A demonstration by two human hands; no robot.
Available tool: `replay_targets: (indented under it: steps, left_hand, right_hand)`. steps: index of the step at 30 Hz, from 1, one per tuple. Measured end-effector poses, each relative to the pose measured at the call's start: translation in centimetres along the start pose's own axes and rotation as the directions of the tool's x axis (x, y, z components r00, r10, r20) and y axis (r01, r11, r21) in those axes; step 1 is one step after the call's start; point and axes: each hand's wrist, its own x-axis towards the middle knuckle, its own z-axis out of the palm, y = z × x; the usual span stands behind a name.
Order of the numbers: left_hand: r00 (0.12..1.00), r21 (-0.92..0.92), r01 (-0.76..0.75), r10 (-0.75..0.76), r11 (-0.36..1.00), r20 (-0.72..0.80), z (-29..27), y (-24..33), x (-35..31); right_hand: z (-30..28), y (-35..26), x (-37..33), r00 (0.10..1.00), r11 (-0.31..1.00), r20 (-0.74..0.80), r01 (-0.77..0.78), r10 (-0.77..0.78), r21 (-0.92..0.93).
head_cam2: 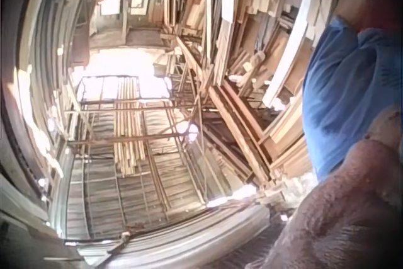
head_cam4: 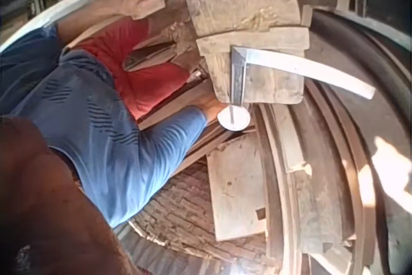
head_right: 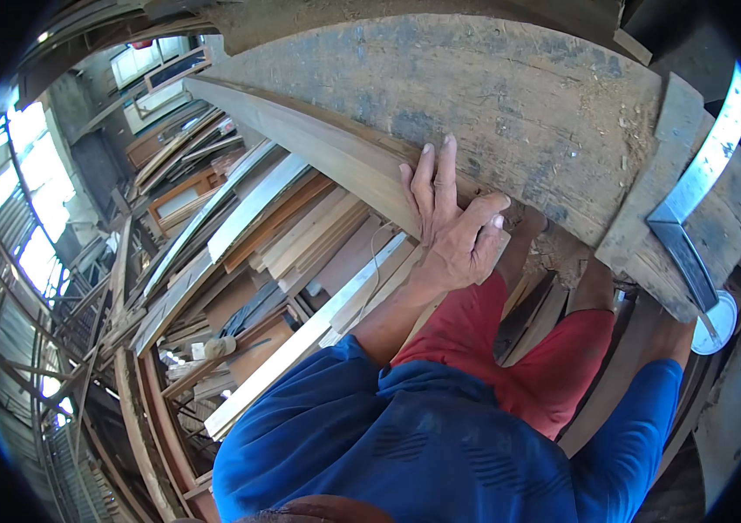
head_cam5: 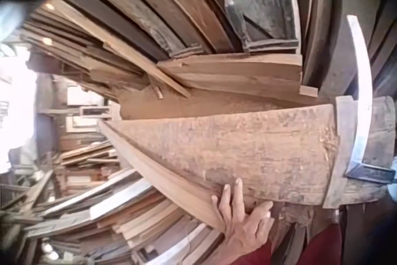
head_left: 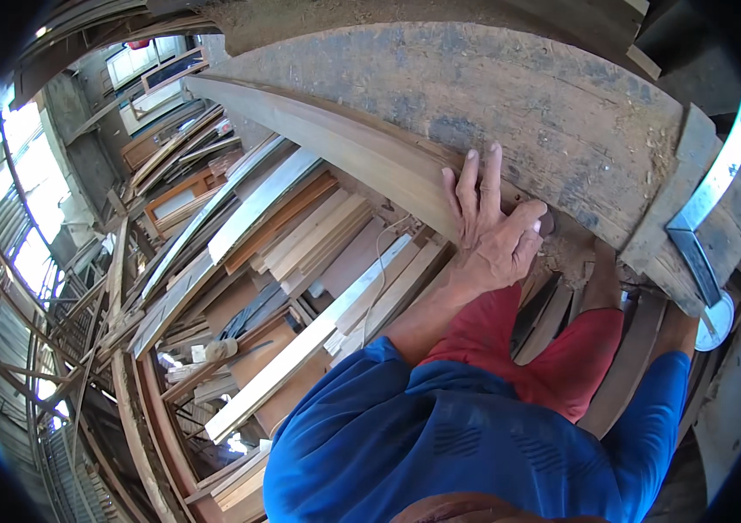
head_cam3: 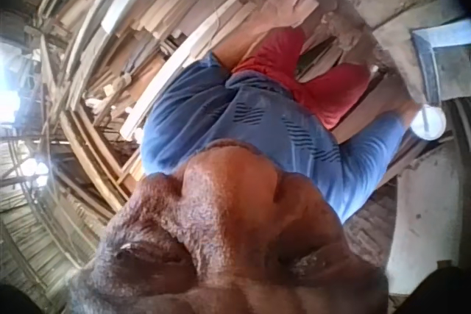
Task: The person measures a wooden beam with a tape measure, marks it with a pencil, and scores lines along the wood using a wooden marking gauge.
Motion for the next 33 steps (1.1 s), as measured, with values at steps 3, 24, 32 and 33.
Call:
replay_targets:
  steps: [3, 24, 32, 33]
  left_hand:
    - [1.000, 0.010, 0.004, -0.005, 1.000, 0.024, 0.2, 0.1, 0.2]
    - [0.984, -0.774, 0.173, -0.134, 0.609, 0.115, -6.6, 1.4, -7.0]
    - [0.798, -0.786, 0.601, 0.067, -0.144, 0.598, -10.3, -6.6, -9.6]
    - [0.828, -0.815, 0.560, 0.075, -0.148, 0.555, -10.4, -8.4, -9.7]
  right_hand:
    - [0.3, 1.1, -0.1, 0.999, 0.999, 0.024, -0.039, 0.039, -0.013]
    - [-20.6, -29.1, -38.5, 0.624, 0.589, -0.045, 0.757, -0.780, 0.282]
    - [-23.1, -45.7, -45.9, 0.594, 0.600, 0.092, 0.783, -0.799, 0.162]
    - [-23.3, -47.6, -46.6, 0.581, 0.596, 0.136, 0.776, -0.803, 0.205]
